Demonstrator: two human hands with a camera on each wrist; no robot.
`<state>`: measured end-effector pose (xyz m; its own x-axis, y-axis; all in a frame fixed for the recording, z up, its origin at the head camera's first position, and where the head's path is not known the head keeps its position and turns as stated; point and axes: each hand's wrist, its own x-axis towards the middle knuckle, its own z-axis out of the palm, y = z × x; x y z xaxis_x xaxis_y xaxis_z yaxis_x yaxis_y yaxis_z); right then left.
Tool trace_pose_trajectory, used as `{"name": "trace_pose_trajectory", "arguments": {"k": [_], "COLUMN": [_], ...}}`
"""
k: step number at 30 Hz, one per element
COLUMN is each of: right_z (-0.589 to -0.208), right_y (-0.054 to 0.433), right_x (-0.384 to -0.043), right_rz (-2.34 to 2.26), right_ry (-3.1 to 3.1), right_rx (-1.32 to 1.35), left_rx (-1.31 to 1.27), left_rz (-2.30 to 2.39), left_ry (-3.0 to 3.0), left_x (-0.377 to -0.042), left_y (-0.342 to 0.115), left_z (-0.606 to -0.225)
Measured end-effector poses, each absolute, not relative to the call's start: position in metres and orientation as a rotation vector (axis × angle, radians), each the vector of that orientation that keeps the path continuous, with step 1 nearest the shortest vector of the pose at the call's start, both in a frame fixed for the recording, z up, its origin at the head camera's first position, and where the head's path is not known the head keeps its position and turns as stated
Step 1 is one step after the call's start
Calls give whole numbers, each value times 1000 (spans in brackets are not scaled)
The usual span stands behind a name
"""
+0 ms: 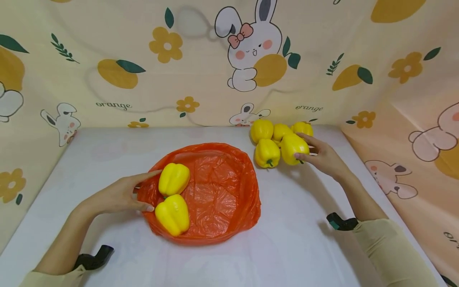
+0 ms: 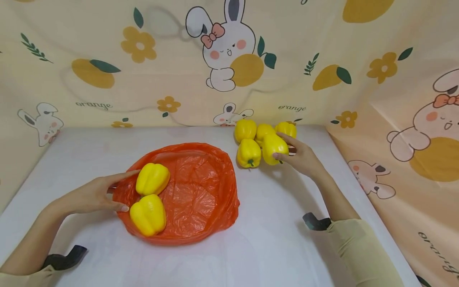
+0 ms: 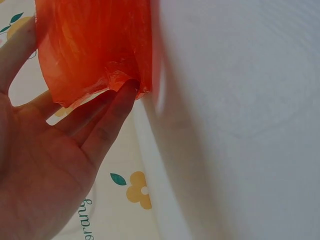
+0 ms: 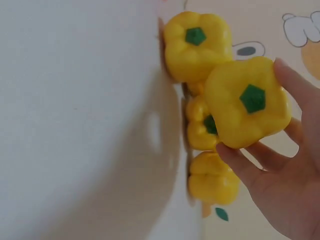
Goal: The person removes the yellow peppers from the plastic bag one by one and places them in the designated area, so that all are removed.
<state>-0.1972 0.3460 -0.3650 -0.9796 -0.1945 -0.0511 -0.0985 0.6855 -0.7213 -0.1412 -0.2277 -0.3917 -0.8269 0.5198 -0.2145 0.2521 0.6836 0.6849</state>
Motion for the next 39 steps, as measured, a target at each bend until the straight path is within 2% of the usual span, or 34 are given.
{"name": "trace_pose_trajectory", "arguments": {"k": [15, 25, 39], "right_z": [-399, -397, -389], "right_y": [343, 341, 336], "right_x": [-199, -197, -200], "right_rz": [-1183, -1004, -1236], "right_ry": [2709, 2815, 2879], "right_rx": [-214, -182, -222], "left_rx": [527, 530, 546], "left_rz": [962, 970, 975], "left_ry": [2453, 2435, 2442], "left_x": [-135, -137, -138], "left_y": [-229, -227, -227], "left_z": [-395, -390, -388]}}
